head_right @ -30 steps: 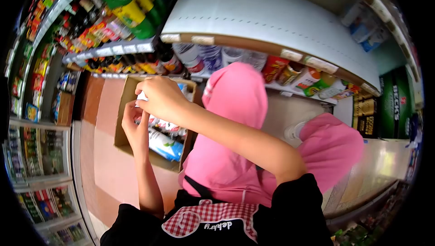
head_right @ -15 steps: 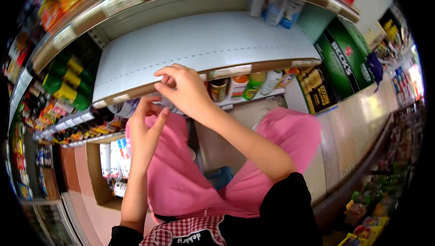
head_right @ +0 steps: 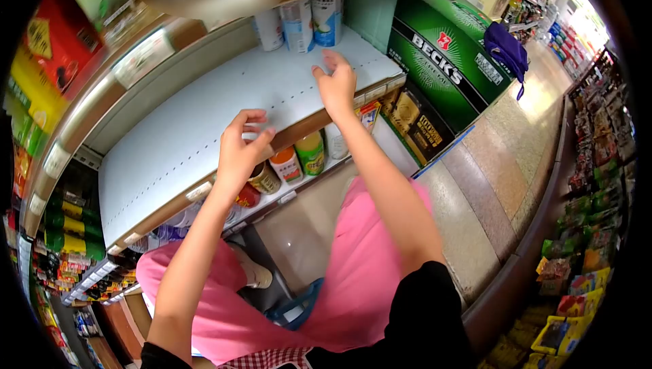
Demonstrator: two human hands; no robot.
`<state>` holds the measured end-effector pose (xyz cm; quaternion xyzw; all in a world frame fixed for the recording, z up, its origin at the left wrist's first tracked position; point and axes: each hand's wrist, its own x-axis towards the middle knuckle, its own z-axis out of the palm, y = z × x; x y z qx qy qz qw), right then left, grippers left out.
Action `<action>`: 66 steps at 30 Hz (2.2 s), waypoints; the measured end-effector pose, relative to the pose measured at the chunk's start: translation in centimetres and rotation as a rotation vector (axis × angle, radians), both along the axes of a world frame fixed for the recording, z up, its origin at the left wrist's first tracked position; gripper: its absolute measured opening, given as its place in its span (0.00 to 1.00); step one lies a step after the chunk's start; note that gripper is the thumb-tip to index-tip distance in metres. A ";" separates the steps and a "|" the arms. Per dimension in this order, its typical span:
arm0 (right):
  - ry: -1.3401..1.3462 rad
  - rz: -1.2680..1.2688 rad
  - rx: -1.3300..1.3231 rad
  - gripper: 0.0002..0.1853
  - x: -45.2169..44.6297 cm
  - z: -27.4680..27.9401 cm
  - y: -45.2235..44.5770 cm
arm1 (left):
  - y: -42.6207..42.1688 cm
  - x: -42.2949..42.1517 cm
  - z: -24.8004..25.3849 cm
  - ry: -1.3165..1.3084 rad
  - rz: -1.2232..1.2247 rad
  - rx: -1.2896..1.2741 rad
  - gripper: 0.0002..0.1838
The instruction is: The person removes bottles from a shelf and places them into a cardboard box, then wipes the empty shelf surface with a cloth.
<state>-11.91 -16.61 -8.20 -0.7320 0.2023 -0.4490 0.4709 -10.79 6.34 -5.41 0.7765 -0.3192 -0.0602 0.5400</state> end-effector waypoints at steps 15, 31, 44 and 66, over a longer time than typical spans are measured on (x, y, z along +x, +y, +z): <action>-0.083 0.116 -0.067 0.33 10.5 -1.8 -14.5 | -19.3 12.8 -2.3 -0.364 0.288 0.027 0.38; -0.043 0.089 -0.204 0.38 8.9 -0.9 -12.9 | -19.9 15.2 -1.1 -0.431 0.395 0.099 0.38; 0.223 0.245 -0.128 0.38 -2.7 1.7 -0.1 | -5.6 5.7 -0.3 -0.245 0.243 0.068 0.39; -0.114 -0.011 -0.543 0.29 -7.8 10.2 9.4 | -2.3 0.7 -0.1 -0.363 0.502 -0.047 0.30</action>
